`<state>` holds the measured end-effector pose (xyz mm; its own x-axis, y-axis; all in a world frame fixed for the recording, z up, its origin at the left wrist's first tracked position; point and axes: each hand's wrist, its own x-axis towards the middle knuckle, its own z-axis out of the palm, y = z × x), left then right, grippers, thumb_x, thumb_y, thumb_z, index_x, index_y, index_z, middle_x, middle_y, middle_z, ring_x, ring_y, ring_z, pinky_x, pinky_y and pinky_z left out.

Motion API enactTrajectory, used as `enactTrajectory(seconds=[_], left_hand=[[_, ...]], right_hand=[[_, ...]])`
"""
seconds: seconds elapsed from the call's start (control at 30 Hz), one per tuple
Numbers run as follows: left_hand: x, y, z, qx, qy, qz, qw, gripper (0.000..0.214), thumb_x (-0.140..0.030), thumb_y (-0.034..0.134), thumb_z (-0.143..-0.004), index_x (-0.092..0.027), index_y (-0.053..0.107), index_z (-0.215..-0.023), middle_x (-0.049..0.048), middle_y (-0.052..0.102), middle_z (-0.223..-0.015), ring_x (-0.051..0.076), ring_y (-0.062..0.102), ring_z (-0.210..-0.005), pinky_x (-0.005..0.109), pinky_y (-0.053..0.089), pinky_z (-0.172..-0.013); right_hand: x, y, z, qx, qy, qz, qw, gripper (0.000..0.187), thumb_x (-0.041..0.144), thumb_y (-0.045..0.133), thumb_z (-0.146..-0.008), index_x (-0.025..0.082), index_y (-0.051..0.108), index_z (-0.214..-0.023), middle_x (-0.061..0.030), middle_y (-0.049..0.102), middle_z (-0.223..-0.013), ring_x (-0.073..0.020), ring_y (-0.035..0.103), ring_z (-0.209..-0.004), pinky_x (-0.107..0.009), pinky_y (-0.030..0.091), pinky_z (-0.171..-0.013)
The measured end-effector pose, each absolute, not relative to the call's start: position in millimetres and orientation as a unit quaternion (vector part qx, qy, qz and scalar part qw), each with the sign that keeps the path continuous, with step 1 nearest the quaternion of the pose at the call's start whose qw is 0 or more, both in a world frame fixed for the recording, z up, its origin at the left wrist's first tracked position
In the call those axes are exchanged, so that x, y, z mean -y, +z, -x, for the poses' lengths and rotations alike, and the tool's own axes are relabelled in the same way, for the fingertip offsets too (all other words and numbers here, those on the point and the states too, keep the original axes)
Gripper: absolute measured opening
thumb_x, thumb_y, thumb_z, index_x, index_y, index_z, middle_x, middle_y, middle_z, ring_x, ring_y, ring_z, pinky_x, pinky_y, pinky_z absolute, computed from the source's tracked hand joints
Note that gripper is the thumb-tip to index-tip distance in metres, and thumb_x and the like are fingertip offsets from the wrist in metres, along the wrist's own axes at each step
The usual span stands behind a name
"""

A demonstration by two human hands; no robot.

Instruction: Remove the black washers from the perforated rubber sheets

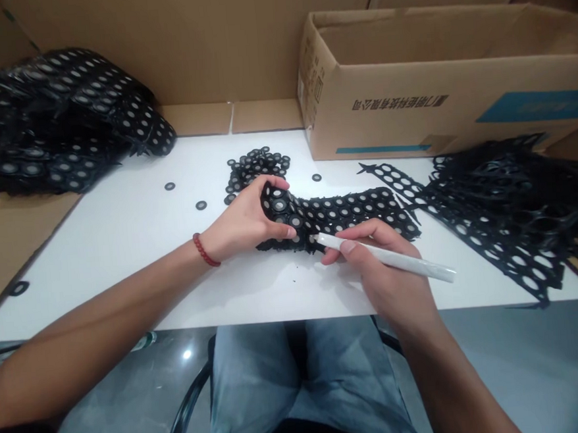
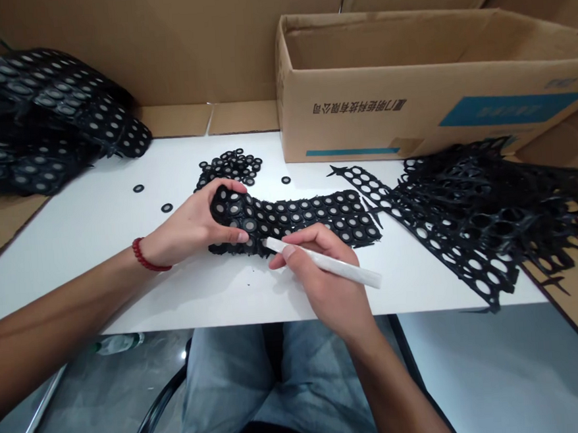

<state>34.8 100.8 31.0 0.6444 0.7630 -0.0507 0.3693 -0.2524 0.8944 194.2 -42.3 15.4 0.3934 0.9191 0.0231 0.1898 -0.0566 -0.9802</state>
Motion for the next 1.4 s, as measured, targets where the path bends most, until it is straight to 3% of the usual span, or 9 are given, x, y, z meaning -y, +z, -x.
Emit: enactTrajectory(seconds=[0.13, 0.5, 0.77, 1.13, 1.4], left_hand=[[-99, 34, -36, -0.358, 0.208, -0.754, 0.51, 0.062, -0.022, 0.078, -0.058, -0.018, 0.048, -0.113, 0.0014, 0.057, -0.094, 0.015, 0.055, -0.077, 0.028, 0.045, -0.067], [-98, 29, -35, -0.336, 0.207, -0.71, 0.583, 0.062, -0.022, 0.079, -0.06, -0.02, 0.048, -0.114, -0.0001, 0.056, -0.089, 0.012, 0.053, -0.073, 0.026, 0.045, -0.066], [-98, 29, -34, -0.343, 0.225, -0.709, 0.574, 0.061, -0.023, 0.081, -0.058, -0.02, 0.052, -0.111, 0.0013, 0.058, -0.093, 0.013, 0.054, -0.075, 0.027, 0.043, -0.069], [-93, 18, -40, -0.291, 0.25, -0.588, 0.712, 0.055, -0.012, 0.079, -0.058, -0.017, 0.049, -0.104, -0.0021, 0.058, -0.077, 0.011, 0.058, -0.064, 0.025, 0.046, -0.064], [-91, 16, -41, -0.275, 0.261, -0.556, 0.74, 0.055, -0.008, 0.079, -0.057, -0.016, 0.049, -0.102, -0.0024, 0.06, -0.073, 0.01, 0.059, -0.062, 0.022, 0.048, -0.059]], right_hand=[[42, 15, -196, 0.437, 0.354, 0.638, 0.527, 0.005, 0.026, 0.061, -0.084, 0.021, 0.06, -0.082, 0.0018, 0.073, -0.071, -0.0136, 0.065, -0.07, -0.024, 0.049, -0.065], [41, 18, -201, 0.445, 0.363, 0.632, 0.52, 0.008, 0.03, 0.06, -0.085, 0.022, 0.061, -0.084, 0.0022, 0.074, -0.072, -0.0141, 0.066, -0.074, -0.026, 0.049, -0.07], [41, 17, -201, 0.441, 0.379, 0.622, 0.524, 0.008, 0.03, 0.06, -0.085, 0.022, 0.06, -0.085, 0.0014, 0.074, -0.074, -0.0149, 0.067, -0.077, -0.027, 0.049, -0.072], [41, 13, -201, 0.418, 0.392, 0.617, 0.539, 0.008, 0.029, 0.059, -0.085, 0.021, 0.061, -0.082, 0.0016, 0.073, -0.072, -0.0155, 0.065, -0.076, -0.03, 0.047, -0.077], [40, 21, -200, 0.423, 0.396, 0.635, 0.51, 0.006, 0.023, 0.059, -0.084, 0.021, 0.06, -0.078, 0.0033, 0.073, -0.07, -0.0131, 0.065, -0.072, -0.024, 0.047, -0.071]])
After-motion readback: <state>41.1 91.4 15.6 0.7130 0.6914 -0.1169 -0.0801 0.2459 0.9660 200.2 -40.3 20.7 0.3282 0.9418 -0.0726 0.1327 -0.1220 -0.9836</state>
